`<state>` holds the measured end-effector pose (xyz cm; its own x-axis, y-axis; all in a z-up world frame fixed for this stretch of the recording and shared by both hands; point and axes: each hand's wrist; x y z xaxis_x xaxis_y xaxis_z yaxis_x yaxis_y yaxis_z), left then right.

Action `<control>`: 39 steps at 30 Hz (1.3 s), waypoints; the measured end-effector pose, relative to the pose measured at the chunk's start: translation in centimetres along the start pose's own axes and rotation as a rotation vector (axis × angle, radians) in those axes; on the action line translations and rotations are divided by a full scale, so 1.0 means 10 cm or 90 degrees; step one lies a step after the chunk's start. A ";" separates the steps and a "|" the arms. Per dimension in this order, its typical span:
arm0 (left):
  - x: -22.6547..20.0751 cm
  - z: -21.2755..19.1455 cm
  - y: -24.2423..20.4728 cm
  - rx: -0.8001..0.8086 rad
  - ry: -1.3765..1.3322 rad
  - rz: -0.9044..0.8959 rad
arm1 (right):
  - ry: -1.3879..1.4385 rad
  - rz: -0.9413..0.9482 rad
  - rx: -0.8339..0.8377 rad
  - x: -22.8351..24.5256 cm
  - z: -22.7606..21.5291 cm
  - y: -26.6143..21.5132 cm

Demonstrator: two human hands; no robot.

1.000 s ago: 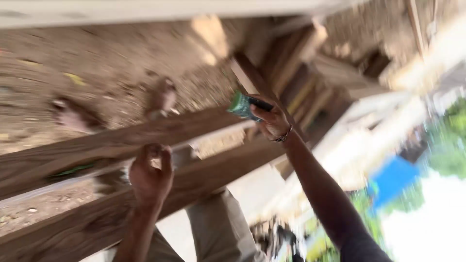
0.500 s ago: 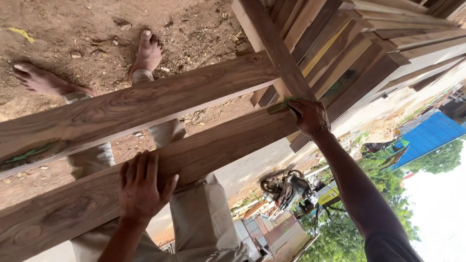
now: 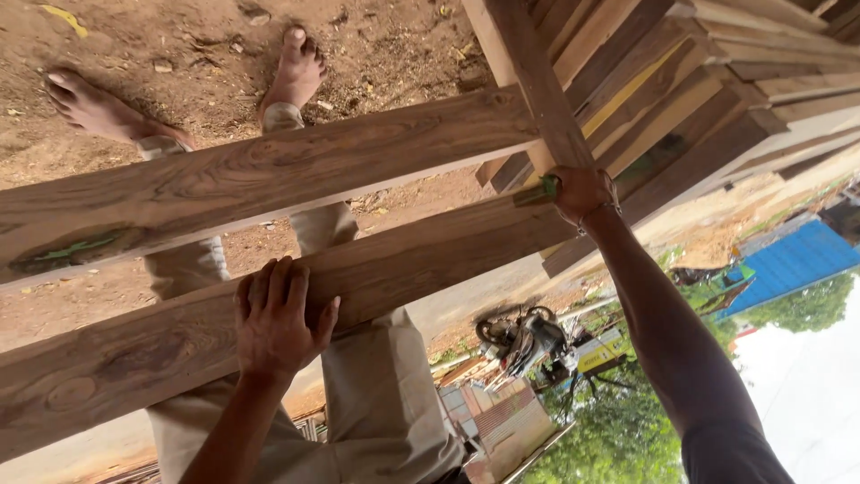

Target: Apply green wood putty to gaps in wooden furniture frames.

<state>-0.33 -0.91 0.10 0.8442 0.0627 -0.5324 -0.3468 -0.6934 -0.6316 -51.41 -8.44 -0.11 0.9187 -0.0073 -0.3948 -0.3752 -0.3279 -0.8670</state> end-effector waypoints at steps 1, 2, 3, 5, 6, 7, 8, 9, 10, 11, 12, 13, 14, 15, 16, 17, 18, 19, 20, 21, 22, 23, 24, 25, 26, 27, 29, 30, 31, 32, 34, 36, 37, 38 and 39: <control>0.00 -0.03 0.01 -0.009 -0.011 0.005 | -0.010 -0.045 -0.028 0.12 -0.05 -0.10; -0.01 -0.02 0.02 -0.015 -0.014 0.005 | -0.014 -0.044 -0.034 0.12 -0.07 -0.16; -0.01 -0.02 0.03 -0.023 -0.020 -0.002 | -0.007 -0.038 -0.002 0.14 -0.09 -0.22; -0.02 -0.01 0.03 -0.039 -0.031 -0.019 | -0.008 -0.039 0.023 0.05 -0.16 -0.27; -0.01 0.00 0.03 -0.035 -0.027 -0.020 | -0.001 -0.114 0.026 -0.03 -0.19 -0.25; 0.01 0.02 0.03 -0.030 -0.024 -0.021 | 0.004 -0.188 0.031 -0.10 -0.21 -0.23; 0.03 0.03 0.05 -0.032 -0.025 -0.029 | -0.001 -0.195 0.032 -0.13 -0.22 -0.22; 0.05 0.05 0.06 -0.031 -0.025 -0.027 | 0.028 -0.146 0.007 -0.17 -0.23 -0.20; 0.05 0.06 0.01 -0.019 -0.028 -0.024 | 0.057 -0.092 -0.007 -0.23 -0.20 -0.28; 0.03 0.07 -0.02 -0.009 -0.033 -0.031 | 0.053 -0.095 0.005 -0.28 -0.03 -0.32; 0.06 0.07 0.00 -0.012 -0.031 -0.020 | 0.103 -0.173 -0.111 -0.31 0.14 -0.37; 0.09 0.07 0.02 -0.015 -0.029 -0.008 | 0.153 -0.249 -0.228 -0.34 0.31 -0.42; 0.05 0.09 -0.02 -0.015 -0.030 -0.019 | 0.150 -0.259 -0.224 -0.33 0.25 -0.40; 0.01 0.10 -0.06 -0.018 -0.027 -0.027 | 0.101 -0.255 -0.189 -0.33 0.19 -0.38; 0.03 0.10 -0.04 -0.024 -0.022 -0.018 | 0.057 -0.237 -0.163 -0.30 0.15 -0.40; 0.05 0.05 -0.05 -0.026 -0.020 -0.011 | 0.060 -0.232 -0.168 -0.31 0.06 -0.36; 0.05 0.05 -0.01 -0.031 -0.024 -0.009 | -0.026 -0.169 -0.040 -0.34 -0.07 -0.25; 0.06 0.05 0.03 -0.035 -0.028 -0.007 | -0.111 -0.102 0.087 -0.36 -0.20 -0.14; 0.03 0.06 0.03 -0.040 -0.028 -0.021 | -0.118 -0.114 0.085 -0.46 -0.10 0.01; 0.01 0.08 0.04 -0.042 -0.033 -0.028 | -0.082 -0.065 0.052 -0.57 0.01 0.17; 0.02 0.06 -0.02 -0.030 -0.035 -0.029 | -0.038 -0.011 0.031 -0.65 0.22 0.22; 0.05 0.07 0.01 -0.021 -0.032 -0.037 | -0.037 -0.018 0.041 -0.46 0.18 0.21; 0.06 0.07 0.01 -0.015 -0.028 -0.026 | -0.037 0.029 0.034 -0.33 0.16 0.09; 0.06 0.07 0.02 -0.010 -0.024 -0.016 | -0.038 0.076 0.026 -0.21 0.12 -0.03; 0.04 0.06 -0.03 -0.001 -0.028 -0.007 | -0.038 0.086 0.034 -0.15 0.15 -0.15; 0.03 0.02 -0.09 0.004 -0.030 -0.008 | -0.060 0.081 0.052 -0.08 0.16 -0.29; 0.02 0.04 -0.02 -0.026 -0.031 -0.009 | -0.084 0.072 0.035 -0.04 0.09 -0.26; 0.02 0.06 -0.02 -0.032 -0.036 -0.015 | -0.115 -0.043 -0.007 -0.06 0.09 -0.22; 0.03 0.10 -0.02 -0.038 -0.041 -0.021 | -0.148 -0.157 -0.046 -0.08 0.10 -0.17; 0.05 0.08 0.02 -0.045 -0.038 -0.027 | -0.149 -0.164 -0.053 -0.18 0.05 -0.06; 0.06 0.05 0.03 -0.018 -0.039 -0.023 | -0.031 0.010 0.044 -0.42 0.02 0.08; 0.02 0.06 -0.04 -0.012 -0.040 -0.025 | -0.007 0.112 0.077 -0.43 0.06 0.25; 0.01 0.05 -0.04 -0.012 -0.040 -0.022 | 0.018 0.217 0.103 -0.44 0.09 0.34; 0.04 0.08 -0.01 -0.014 -0.036 -0.019 | 0.023 0.216 0.102 -0.38 0.16 0.38; 0.07 0.10 0.02 -0.027 -0.031 -0.015 | -0.034 0.200 0.089 -0.31 0.24 0.42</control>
<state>-0.25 -0.25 -0.94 0.8305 0.1132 -0.5454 -0.3088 -0.7214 -0.6199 -56.10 -7.52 -3.22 0.7493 -0.0373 -0.6612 -0.6553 -0.1855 -0.7322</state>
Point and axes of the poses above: each hand's wrist, its own y-axis towards the middle knuckle, its own z-axis out of the palm, x = y × z, and after that the axes turned 11 degrees about -x, right-handed
